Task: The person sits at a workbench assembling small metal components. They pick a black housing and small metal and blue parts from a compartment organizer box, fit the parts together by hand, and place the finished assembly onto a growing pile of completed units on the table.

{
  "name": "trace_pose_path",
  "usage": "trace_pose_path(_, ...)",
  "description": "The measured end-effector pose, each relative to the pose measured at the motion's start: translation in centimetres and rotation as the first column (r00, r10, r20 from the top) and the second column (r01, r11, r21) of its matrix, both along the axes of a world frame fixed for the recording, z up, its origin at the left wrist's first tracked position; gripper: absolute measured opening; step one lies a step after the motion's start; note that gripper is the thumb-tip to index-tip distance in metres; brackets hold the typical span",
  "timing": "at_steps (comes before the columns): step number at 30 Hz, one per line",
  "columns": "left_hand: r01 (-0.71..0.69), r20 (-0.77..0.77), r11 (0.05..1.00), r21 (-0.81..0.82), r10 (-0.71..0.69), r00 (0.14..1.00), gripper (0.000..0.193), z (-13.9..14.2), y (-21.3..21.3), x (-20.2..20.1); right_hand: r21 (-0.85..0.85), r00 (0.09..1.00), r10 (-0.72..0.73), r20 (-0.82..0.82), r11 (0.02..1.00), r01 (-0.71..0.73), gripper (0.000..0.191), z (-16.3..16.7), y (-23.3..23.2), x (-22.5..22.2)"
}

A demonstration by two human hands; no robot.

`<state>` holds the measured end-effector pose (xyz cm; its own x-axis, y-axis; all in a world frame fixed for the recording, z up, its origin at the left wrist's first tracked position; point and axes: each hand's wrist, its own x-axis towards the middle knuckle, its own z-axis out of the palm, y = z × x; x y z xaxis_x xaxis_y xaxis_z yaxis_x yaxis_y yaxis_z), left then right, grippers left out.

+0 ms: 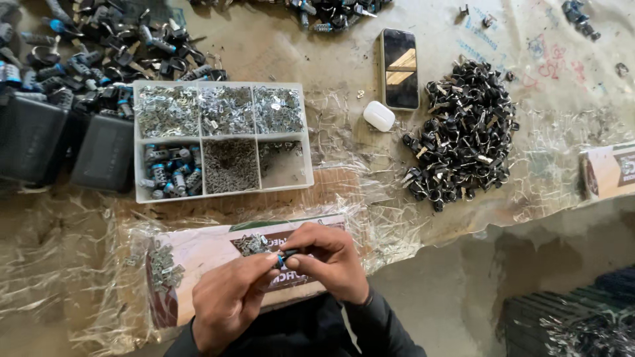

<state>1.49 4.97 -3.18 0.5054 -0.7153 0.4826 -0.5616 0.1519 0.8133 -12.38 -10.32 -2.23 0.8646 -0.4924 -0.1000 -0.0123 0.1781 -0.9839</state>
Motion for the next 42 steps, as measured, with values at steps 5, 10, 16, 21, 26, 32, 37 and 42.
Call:
trace_pose_path(5, -0.11, -0.063, 0.992, -0.06, 0.106, 0.992, 0.037, -1.5, 1.2, 0.3, 0.089, 0.958, 0.225, -0.177, 0.973, -0.212, 0.022, 1.9, -3.3, 0.0)
trace_pose_path(10, -0.128, -0.29, 0.985, -0.116, 0.09, 0.953, 0.041, -3.5, 2.2, 0.6, -0.11, 0.994, 0.029, 0.102, 0.994, -0.018, 0.023, 3.2, -9.9, 4.5)
trace_pose_path(16, -0.214, -0.308, 0.968, -0.13, 0.166, 0.937, 0.034, -4.1, 2.4, 0.2, -0.421, 0.959, -0.166, 0.231, 0.871, 0.252, 0.04, 3.9, -9.2, 4.8)
trace_pose_path(21, -0.209, -0.36, 0.969, -0.134, 0.148, 0.921, 0.033, -3.9, 2.0, 0.2, -0.561, 0.93, -0.364, 0.048, 0.761, 0.327, 0.037, 2.4, -11.6, 0.8)
trace_pose_path(26, -0.115, -0.31, 0.988, -0.108, 0.076, 0.948, 0.035, -4.2, 2.0, 0.2, -0.999, 0.62, -0.784, 0.031, -0.03, 0.012, 0.038, 0.5, -19.8, -3.8)
trace_pose_path(32, -0.059, -0.395, 0.995, -0.083, 0.021, 0.918, 0.035, -4.4, 2.0, 0.2, -0.957, 0.722, -0.689, 0.057, -0.244, -0.157, 0.043, -0.7, -28.6, -2.9)
trace_pose_path(37, -0.127, -0.348, 0.992, -0.006, 0.117, 0.93, 0.03, -4.4, 2.0, 0.2, -0.983, 0.754, -0.655, -0.04, -0.111, -0.149, 0.016, 1.0, -30.7, -2.8)
trace_pose_path(42, -0.203, -0.199, 0.979, -0.013, 0.196, 0.96, 0.03, -3.9, 1.1, 0.2, -0.864, 0.757, -0.607, 0.242, 0.22, 0.452, 0.017, 1.6, -22.8, -7.0)
